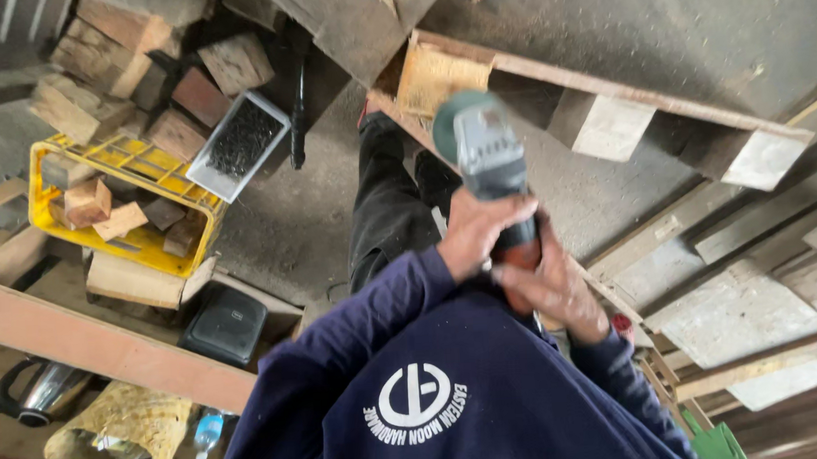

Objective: The person uses an angle grinder to smooth the edges and surfaces of a wooden pallet. They hold the pallet with their left hand while operating the grinder with their right hand, moving the tool along the wood to remove rough edges.

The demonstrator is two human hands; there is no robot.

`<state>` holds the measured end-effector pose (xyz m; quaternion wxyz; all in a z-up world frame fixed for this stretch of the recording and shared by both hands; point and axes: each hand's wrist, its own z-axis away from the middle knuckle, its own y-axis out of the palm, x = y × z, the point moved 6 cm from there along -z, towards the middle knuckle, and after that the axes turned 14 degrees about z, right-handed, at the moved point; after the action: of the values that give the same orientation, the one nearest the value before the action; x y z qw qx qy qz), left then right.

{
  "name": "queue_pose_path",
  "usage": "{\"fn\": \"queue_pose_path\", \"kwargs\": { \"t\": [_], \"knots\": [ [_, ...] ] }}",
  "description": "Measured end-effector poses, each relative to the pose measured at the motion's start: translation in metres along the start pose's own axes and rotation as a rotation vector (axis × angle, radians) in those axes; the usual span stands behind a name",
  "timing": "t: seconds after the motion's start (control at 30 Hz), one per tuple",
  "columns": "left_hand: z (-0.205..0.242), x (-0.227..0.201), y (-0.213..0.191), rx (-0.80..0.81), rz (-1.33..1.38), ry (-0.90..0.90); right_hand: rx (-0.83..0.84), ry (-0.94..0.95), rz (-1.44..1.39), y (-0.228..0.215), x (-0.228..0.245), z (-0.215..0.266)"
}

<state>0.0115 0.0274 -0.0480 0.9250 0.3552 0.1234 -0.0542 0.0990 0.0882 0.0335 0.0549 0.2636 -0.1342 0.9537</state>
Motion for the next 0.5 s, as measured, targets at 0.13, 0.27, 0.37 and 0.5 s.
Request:
{"fn": "queue_pose_path", "kwargs": {
  "t": [0.13, 0.27, 0.37, 0.5],
  "knots": [
    [-0.005, 0.003, 0.002, 0.019, -0.062, -0.015, -0.012, 0.000, -0.081, -0.002, 0.005, -0.003],
    [-0.005, -0.001, 0.002, 0.049, 0.021, 0.040, 0.010, -0.138, -0.040, -0.001, 0.019, -0.008],
    [-0.001, 0.004, 0.003, 0.056, -0.046, 0.047, -0.006, -0.033, -0.099, 0.000, 0.010, -0.004],
    [-0.005, -0.001, 0.006, 0.016, -0.008, 0.044, 0.006, -0.120, -0.092, -0.003, 0.014, -0.005]
  ]
}}
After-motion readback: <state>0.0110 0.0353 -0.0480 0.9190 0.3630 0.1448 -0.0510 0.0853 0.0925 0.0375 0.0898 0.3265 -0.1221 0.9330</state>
